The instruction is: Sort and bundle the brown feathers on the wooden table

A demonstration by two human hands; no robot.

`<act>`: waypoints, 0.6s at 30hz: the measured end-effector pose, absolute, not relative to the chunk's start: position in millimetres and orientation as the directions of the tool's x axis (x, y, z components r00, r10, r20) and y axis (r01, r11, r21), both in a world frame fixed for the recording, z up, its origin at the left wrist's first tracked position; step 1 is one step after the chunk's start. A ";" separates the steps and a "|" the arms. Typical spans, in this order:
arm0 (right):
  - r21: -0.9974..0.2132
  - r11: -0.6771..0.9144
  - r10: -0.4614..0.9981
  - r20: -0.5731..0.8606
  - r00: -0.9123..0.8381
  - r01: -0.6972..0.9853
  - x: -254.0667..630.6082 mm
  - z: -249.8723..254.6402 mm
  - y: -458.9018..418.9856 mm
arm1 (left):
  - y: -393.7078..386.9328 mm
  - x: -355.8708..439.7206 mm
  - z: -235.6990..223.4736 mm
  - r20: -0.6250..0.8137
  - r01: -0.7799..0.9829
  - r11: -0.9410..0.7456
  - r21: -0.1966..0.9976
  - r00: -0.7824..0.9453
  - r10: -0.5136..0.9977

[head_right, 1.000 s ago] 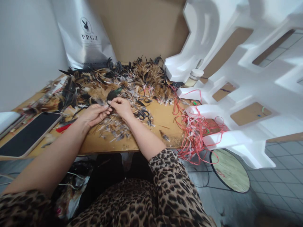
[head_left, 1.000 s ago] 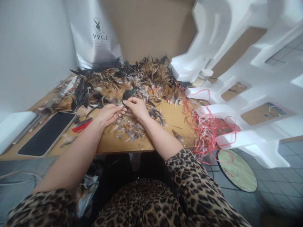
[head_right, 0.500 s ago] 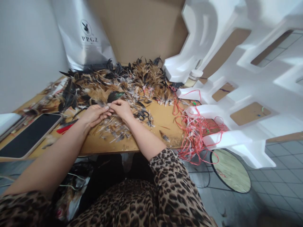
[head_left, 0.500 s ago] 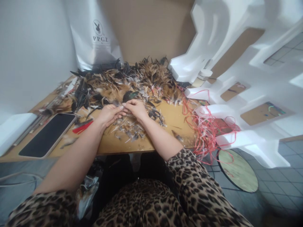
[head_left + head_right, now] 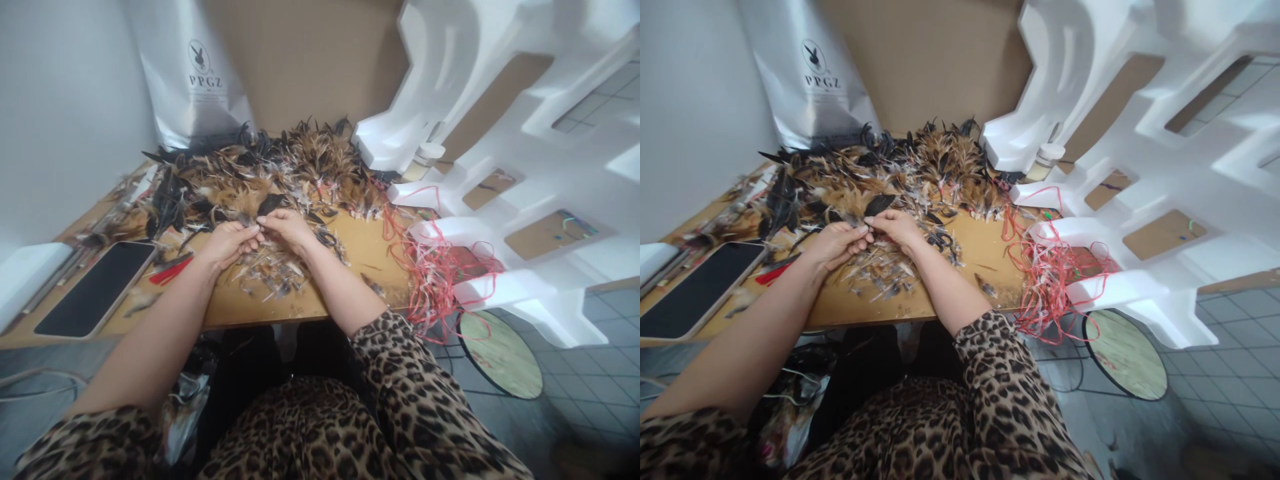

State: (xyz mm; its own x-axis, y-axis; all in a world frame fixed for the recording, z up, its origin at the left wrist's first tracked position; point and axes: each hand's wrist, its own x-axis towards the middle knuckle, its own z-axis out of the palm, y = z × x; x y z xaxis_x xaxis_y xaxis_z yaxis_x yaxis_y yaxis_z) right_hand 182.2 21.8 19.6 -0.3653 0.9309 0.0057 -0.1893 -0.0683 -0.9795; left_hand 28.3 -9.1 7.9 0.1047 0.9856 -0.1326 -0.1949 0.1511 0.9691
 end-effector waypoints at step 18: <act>-0.641 0.333 0.939 0.161 -0.303 0.691 238.2 23.8 66.0 | -0.3 15.5 8.2 -0.121 -0.498 0.073 0.864 -0.065 0.990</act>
